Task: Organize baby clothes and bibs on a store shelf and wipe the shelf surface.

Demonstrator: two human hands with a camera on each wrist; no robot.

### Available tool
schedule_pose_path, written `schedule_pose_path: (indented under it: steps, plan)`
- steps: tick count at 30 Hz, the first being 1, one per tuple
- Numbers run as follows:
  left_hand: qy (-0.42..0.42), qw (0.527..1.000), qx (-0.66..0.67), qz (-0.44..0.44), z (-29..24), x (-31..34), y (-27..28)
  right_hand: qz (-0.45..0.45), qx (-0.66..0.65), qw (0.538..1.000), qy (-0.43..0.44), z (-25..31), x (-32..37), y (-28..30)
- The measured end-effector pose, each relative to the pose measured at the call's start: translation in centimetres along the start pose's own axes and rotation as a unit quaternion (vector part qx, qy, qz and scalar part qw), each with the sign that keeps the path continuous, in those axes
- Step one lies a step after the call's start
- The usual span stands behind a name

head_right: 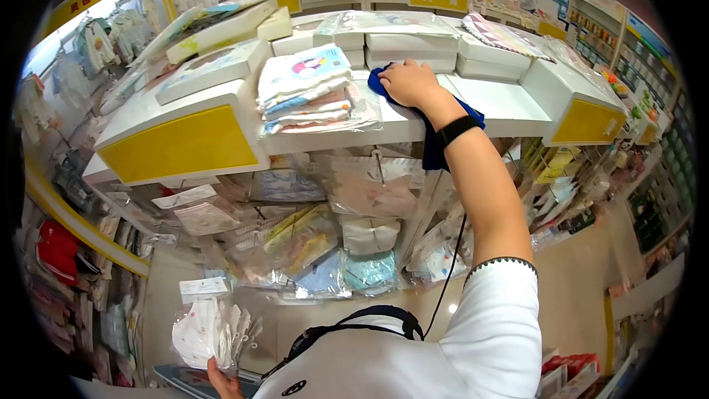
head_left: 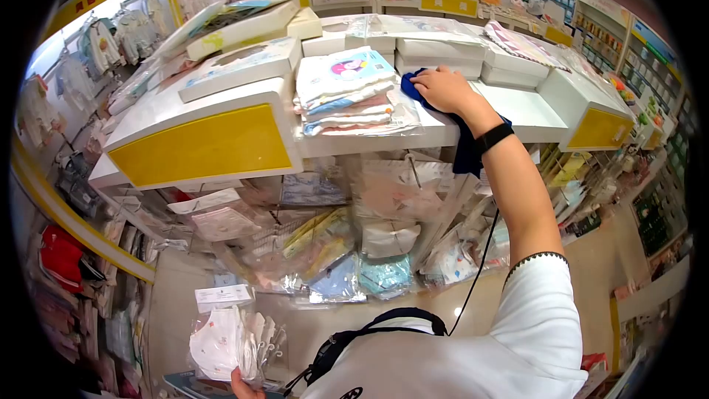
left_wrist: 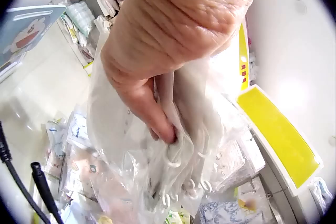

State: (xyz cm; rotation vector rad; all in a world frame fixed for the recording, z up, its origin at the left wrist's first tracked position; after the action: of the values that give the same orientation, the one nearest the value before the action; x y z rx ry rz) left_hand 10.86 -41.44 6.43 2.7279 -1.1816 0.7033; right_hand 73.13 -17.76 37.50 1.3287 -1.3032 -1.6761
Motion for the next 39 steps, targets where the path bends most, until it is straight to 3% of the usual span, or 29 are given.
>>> schedule_pose_path:
  steps: [3, 5, 6, 9, 10, 12, 13, 17, 19, 21, 23, 24, 25, 27, 30, 33, 35, 36, 37, 38, 39]
  plan:
    - [-0.230, 0.955, -0.150, 0.116, 2.4, -3.2, 0.9, 0.017, 0.058, 0.995, -0.076, -0.3, 0.1, 0.3]
    - [-0.060, 0.993, 0.040, 0.092, 3.5, -3.9, -0.9, 0.018, 0.077, 0.988, -0.131, -0.9, -0.2, 0.3]
    - [0.027, 0.988, 0.134, 0.076, 3.9, -3.8, -1.9, 0.003, 0.076, 0.988, -0.136, -1.2, -0.4, 0.1]
    - [0.033, 0.985, 0.138, 0.098, 3.9, -3.9, -3.3, -0.036, 0.069, 0.984, -0.159, -2.3, -0.4, -0.6]
    - [-0.308, 0.931, -0.004, 0.197, 2.6, -0.6, -3.7, -0.042, 0.065, 0.982, -0.171, -2.6, -0.2, -0.5]
    - [-0.082, 0.981, 0.096, 0.146, 3.8, -3.6, -3.8, -0.032, 0.044, 0.978, -0.204, -3.4, -0.2, -0.3]
    - [0.034, 0.982, 0.144, 0.116, 4.6, -4.5, -3.7, -0.015, 0.025, 0.974, -0.225, -4.2, -0.2, -0.4]
    - [0.086, 0.995, 0.056, -0.004, 0.4, 1.0, -5.9, -0.019, 0.055, 0.974, -0.218, -6.2, 1.7, 1.5]
    - [0.070, 0.996, 0.049, 0.018, 0.3, 0.8, -5.6, -0.115, -0.059, 0.966, -0.222, -8.4, 4.7, 5.2]
    - [0.055, 0.998, 0.021, 0.037, 0.4, 0.2, -4.3, -0.230, -0.099, 0.921, -0.300, -12.3, 5.6, 6.8]
    - [0.036, 0.998, -0.006, 0.056, 0.6, -0.8, -3.8, -0.305, -0.077, 0.910, -0.270, -17.8, 4.3, 5.3]
    - [0.037, 0.998, -0.009, 0.050, -0.4, 0.1, -4.6, -0.251, -0.123, 0.923, -0.265, -19.6, 3.3, 3.2]
    - [0.037, 0.998, -0.008, 0.044, -1.9, 2.0, -5.9, -0.093, -0.087, 0.954, -0.271, -23.6, 0.3, -1.7]
    - [0.026, 0.998, 0.001, 0.052, -2.5, 2.6, -6.9, -0.079, 0.009, 0.937, -0.340, -15.2, 4.3, 0.6]
    - [-0.007, 0.996, 0.018, 0.093, -0.5, 0.1, -4.9, -0.055, 0.037, 0.952, -0.299, -12.9, 4.0, 0.6]
    - [0.029, 0.988, 0.045, 0.143, -0.2, -0.7, -5.8, -0.070, 0.016, 0.972, -0.224, -12.2, 4.8, 0.8]
    - [-0.161, 0.957, -0.070, 0.231, 1.5, -2.8, -4.5, -0.113, -0.027, 0.981, -0.158, -11.7, 5.7, 1.1]
    - [-0.253, 0.920, -0.131, 0.270, 1.4, -2.5, -4.5, -0.084, -0.077, 0.986, -0.125, -11.5, 5.7, 1.5]
    - [-0.277, 0.910, -0.158, 0.266, 1.5, -2.6, -4.4, -0.053, -0.126, 0.986, -0.093, -11.3, 5.8, 2.2]
    - [-0.300, 0.899, -0.185, 0.262, 0.6, -1.6, -5.4, 0.003, -0.279, 0.952, -0.127, -11.3, 5.7, 2.7]
    - [-0.323, 0.886, -0.212, 0.258, -0.5, -0.7, -6.3, 0.060, -0.425, 0.889, -0.157, -10.8, 5.7, 2.8]
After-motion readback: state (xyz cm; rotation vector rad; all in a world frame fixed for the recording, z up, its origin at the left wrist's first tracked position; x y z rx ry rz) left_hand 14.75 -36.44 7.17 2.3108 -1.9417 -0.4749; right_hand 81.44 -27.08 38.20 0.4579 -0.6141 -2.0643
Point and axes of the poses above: each hand's wrist, its own x-axis away from the middle knuckle, its own y-axis out of the back of the hand, z = x × y, the point moved 4 cm from there along -x, towards the middle knuckle, and after that the axes turned 10 degrees about -y, right-handed, at the moved point
